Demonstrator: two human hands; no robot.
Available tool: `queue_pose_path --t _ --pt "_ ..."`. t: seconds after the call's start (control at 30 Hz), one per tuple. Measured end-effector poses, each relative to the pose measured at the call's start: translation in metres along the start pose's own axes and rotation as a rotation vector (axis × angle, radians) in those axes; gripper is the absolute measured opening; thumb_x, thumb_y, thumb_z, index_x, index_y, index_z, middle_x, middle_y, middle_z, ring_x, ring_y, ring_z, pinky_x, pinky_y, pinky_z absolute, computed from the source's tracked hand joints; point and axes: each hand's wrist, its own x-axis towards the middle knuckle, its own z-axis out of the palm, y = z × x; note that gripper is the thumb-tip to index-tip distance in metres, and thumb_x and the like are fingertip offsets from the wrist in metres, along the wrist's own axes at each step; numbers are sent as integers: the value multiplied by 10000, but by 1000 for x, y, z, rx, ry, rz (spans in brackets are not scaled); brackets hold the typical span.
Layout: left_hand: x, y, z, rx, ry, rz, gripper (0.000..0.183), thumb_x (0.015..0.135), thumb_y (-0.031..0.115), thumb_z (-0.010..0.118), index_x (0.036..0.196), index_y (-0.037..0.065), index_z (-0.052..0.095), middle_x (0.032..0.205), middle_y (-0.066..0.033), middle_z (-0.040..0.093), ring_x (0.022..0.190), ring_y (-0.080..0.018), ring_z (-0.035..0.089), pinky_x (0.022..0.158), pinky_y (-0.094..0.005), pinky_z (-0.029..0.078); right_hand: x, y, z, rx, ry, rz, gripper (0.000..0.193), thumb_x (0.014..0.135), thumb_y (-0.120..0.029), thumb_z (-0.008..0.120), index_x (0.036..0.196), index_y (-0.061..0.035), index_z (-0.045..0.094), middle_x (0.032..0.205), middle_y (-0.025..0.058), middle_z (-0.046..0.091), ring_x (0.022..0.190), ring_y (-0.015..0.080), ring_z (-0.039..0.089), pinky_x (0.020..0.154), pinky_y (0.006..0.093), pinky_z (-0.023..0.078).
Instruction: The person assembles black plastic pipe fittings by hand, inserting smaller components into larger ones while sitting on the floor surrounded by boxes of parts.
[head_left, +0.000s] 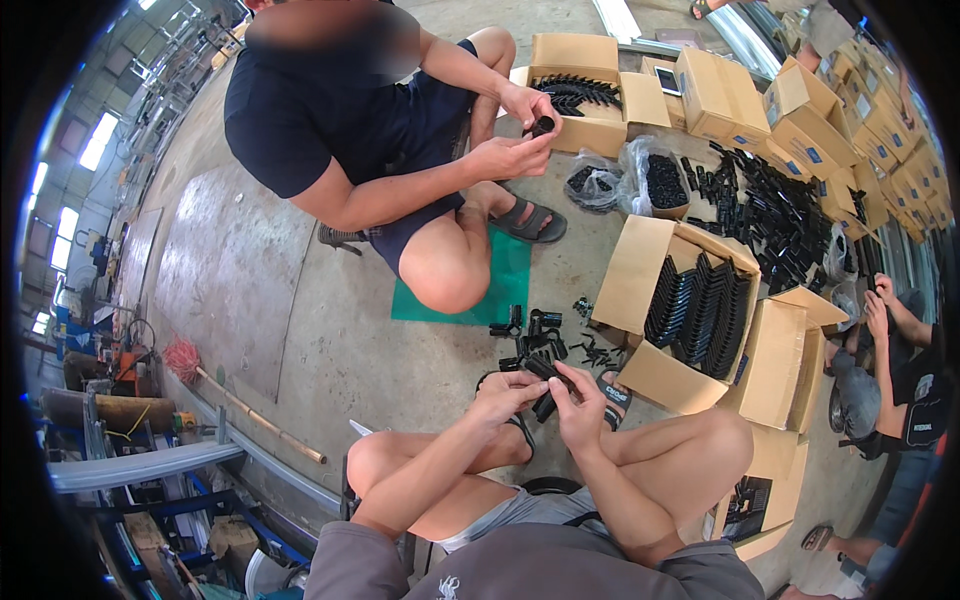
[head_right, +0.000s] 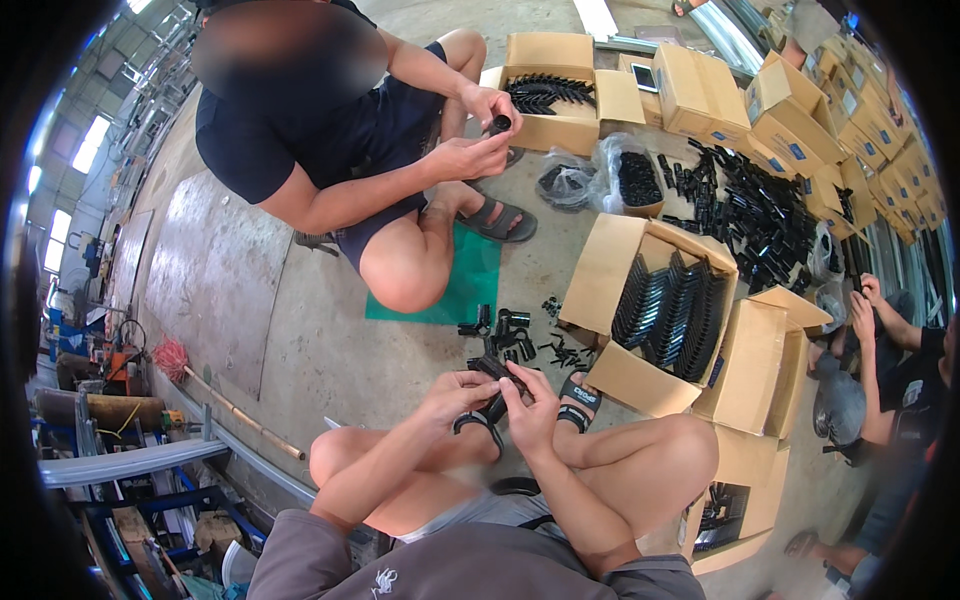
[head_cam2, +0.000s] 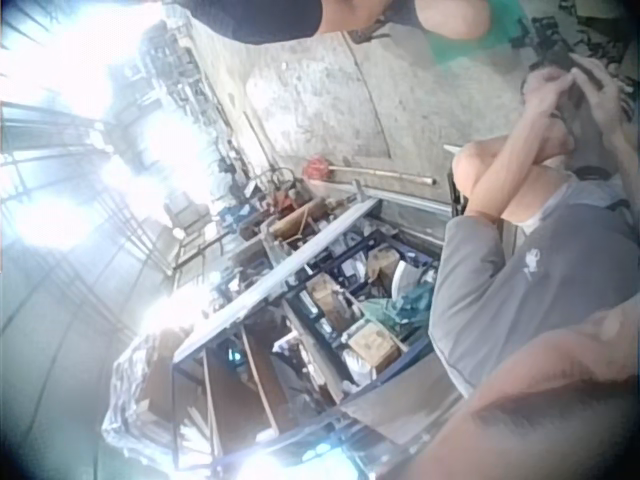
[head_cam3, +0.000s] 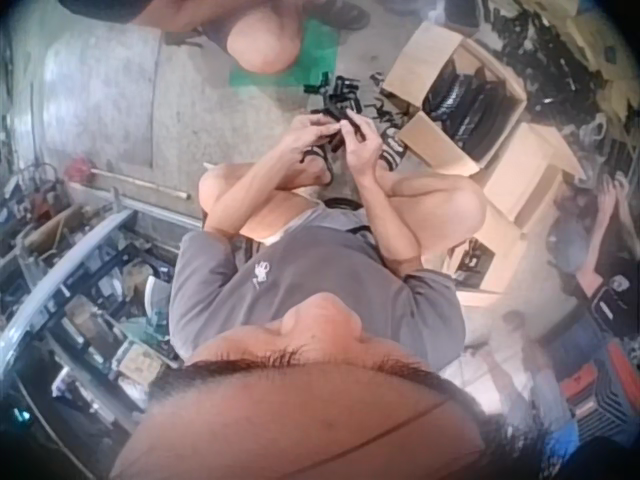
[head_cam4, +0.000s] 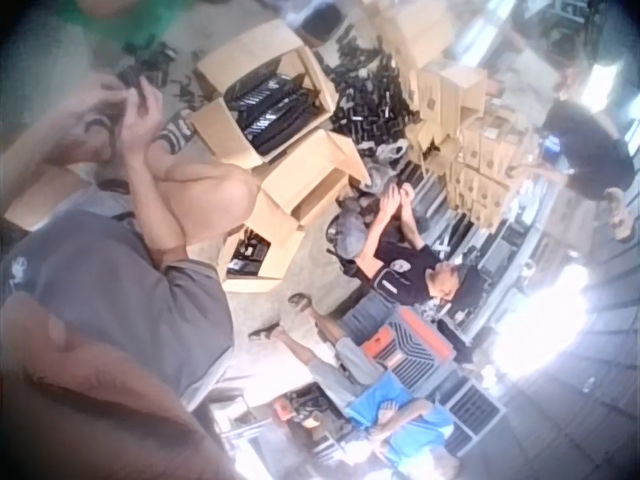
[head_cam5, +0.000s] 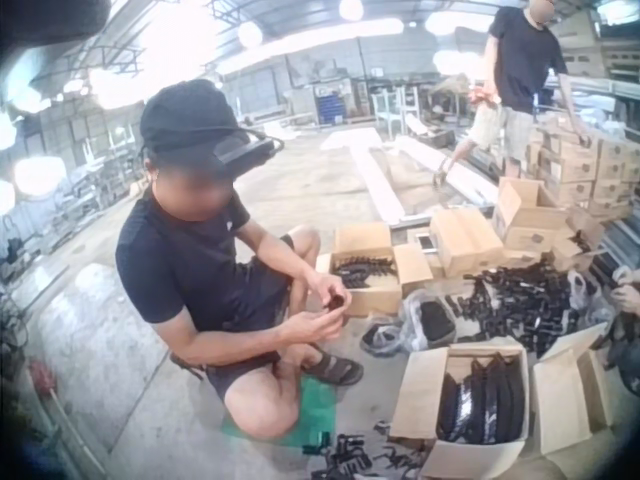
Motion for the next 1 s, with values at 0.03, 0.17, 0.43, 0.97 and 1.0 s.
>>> queue_pose_path --t 0.03,0.17,0.43,0.97,1.0 --pt "0 -2 -1 -5 -12 15 219 855 171 763 1002 31 682 894 -28 681 759 -91 614 667 -213 479 0 -1 1 -25 -10 -8 282 896 -15 650 1168 59 656 1079 92 621 944 131 616 823 236 503" --pt "0 -1 2 -58 25 69 237 863 178 761 1033 39 673 897 -17 677 737 -76 598 643 -207 463 0 -2 1 46 -2 46 276 907 -33 641 1168 54 659 1077 101 635 942 140 619 841 243 495" --pt "1 3 8 -271 10 76 277 905 232 723 1083 30 660 977 -31 693 826 -82 652 724 -208 525 4 -8 1 -26 -44 46 260 942 -81 602 1165 35 670 1083 114 666 950 150 632 833 246 495" --pt "-14 25 22 -277 -28 166 229 918 198 709 1074 40 654 925 -9 688 784 -37 619 644 -160 467 6 -37 1 -207 83 -124 199 919 -52 610 1066 42 706 991 153 696 885 207 669 775 290 520" --pt "-15 27 22 -264 -34 165 226 918 196 709 1074 41 655 919 -4 686 777 -31 611 630 -155 452 5 -38 2 -212 83 -127 199 917 -51 612 1067 41 706 991 155 695 885 208 669 774 292 520"
